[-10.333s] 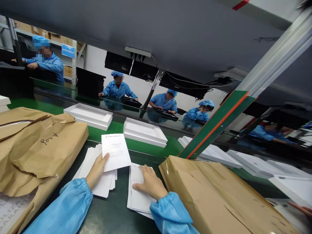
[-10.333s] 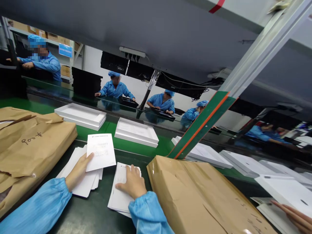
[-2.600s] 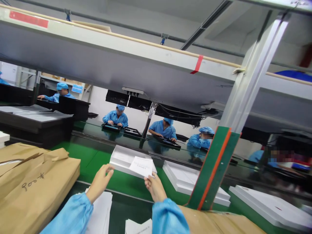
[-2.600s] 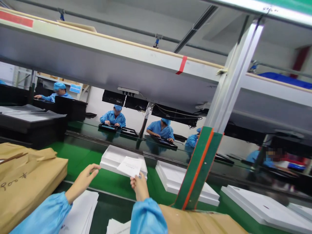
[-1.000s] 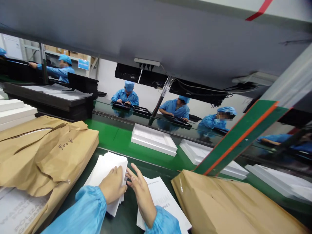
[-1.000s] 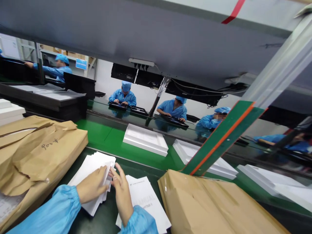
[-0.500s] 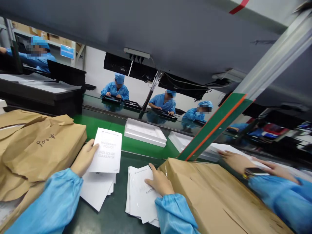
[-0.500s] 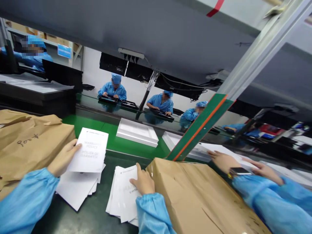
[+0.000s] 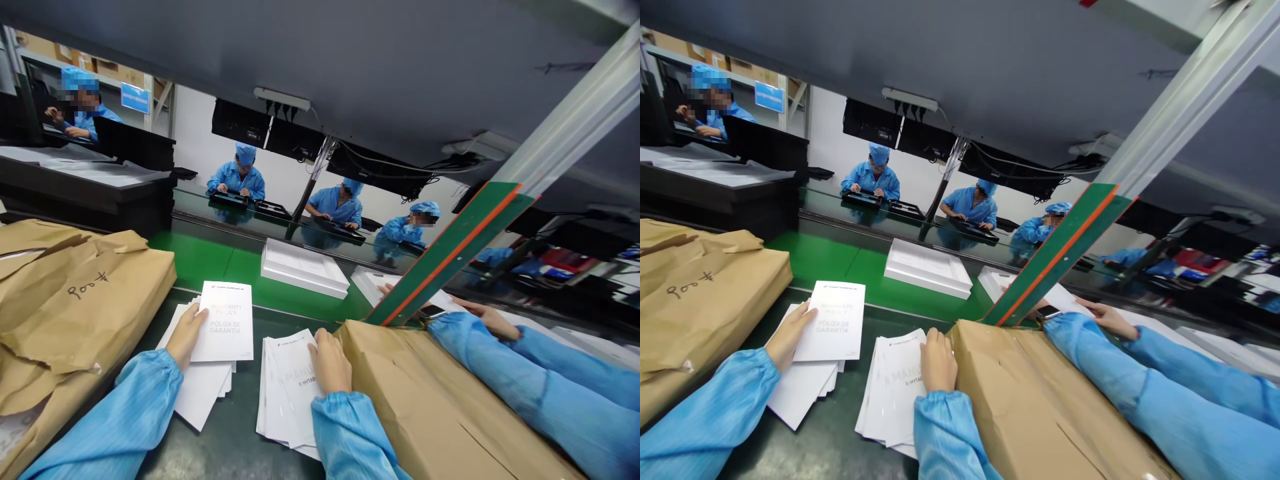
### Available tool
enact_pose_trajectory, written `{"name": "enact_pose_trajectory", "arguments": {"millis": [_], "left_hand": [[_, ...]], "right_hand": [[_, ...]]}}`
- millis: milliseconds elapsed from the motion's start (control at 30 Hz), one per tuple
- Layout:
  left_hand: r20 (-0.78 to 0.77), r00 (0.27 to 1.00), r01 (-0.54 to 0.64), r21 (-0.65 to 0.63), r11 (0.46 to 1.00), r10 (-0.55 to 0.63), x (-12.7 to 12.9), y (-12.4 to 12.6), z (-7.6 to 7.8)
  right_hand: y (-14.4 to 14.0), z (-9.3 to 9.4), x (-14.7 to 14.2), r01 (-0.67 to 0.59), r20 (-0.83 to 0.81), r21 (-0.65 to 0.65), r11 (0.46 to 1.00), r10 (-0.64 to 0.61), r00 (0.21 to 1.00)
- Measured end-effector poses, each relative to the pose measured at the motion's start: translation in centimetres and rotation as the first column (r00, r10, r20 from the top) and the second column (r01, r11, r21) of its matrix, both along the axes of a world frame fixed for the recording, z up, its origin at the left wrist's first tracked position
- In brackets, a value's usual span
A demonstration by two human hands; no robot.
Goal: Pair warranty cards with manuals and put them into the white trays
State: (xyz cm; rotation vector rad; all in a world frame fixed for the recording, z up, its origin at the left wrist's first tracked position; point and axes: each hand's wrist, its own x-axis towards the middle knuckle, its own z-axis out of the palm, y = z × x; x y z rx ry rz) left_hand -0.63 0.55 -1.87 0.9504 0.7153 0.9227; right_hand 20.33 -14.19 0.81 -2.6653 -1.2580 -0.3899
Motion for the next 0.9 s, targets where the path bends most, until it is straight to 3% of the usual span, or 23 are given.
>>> {"name": "enact_pose_trajectory", "arguments": {"millis": [133, 233, 300, 367, 500, 600, 767, 900], "left_hand": [[-0.001, 1.000, 0.002, 0.013, 1.000, -0.002, 0.1, 0.0, -0.2], [0.000, 1.000, 0.012, 0.030, 0.999, -0.012, 0.0, -0.1, -0.2], [-0.004, 1.000, 0.023, 0.040, 0.999, -0.023, 0.0, -0.2, -0.1], [-0.006, 1.000, 0.025, 0.051, 0.998, -0.024, 0.0, -0.3, -0.1], [-0.002, 1.000, 0.030, 0.076, 0.997, -0.030, 0.1, -0.3, -0.2], [-0.025, 1.000, 0.012, 0.113, 0.993, -0.009, 0.2, -0.2, -0.4], [-0.097, 0.994, -0.021, 0.235, 0.972, 0.045, 0.3, -0.8, -0.3], [-0.093, 0.990, 0.127, 0.320, 0.939, -0.102, 0.5, -1.5, 0.7]], "right_hand": [[-0.4, 0.9, 0.3, -0.029, -0.003, 0.115, 0.993, 0.029, 1.000], [-0.7, 1.9, 0.8, -0.004, -0.157, 0.289, 0.957, 0.052, 0.986], [-0.9, 2.6, 1.4, 0.014, -0.279, 0.467, 0.884, 0.132, 0.951], [-1.1, 3.1, 2.0, 0.065, -0.381, 0.627, 0.777, 0.232, 0.895], [-1.3, 3.3, 2.7, 0.226, -0.497, 0.766, 0.601, 0.333, 0.801], [-0.5, 2.8, 2.3, 0.315, -0.590, 0.765, 0.562, 0.415, 0.693], [3.4, 0.8, -0.1, 0.380, -0.685, 0.727, 0.572, 0.563, 0.462], [6.3, -1.0, -2.1, 0.382, -0.688, 0.726, 0.572, 0.612, 0.390]]}}
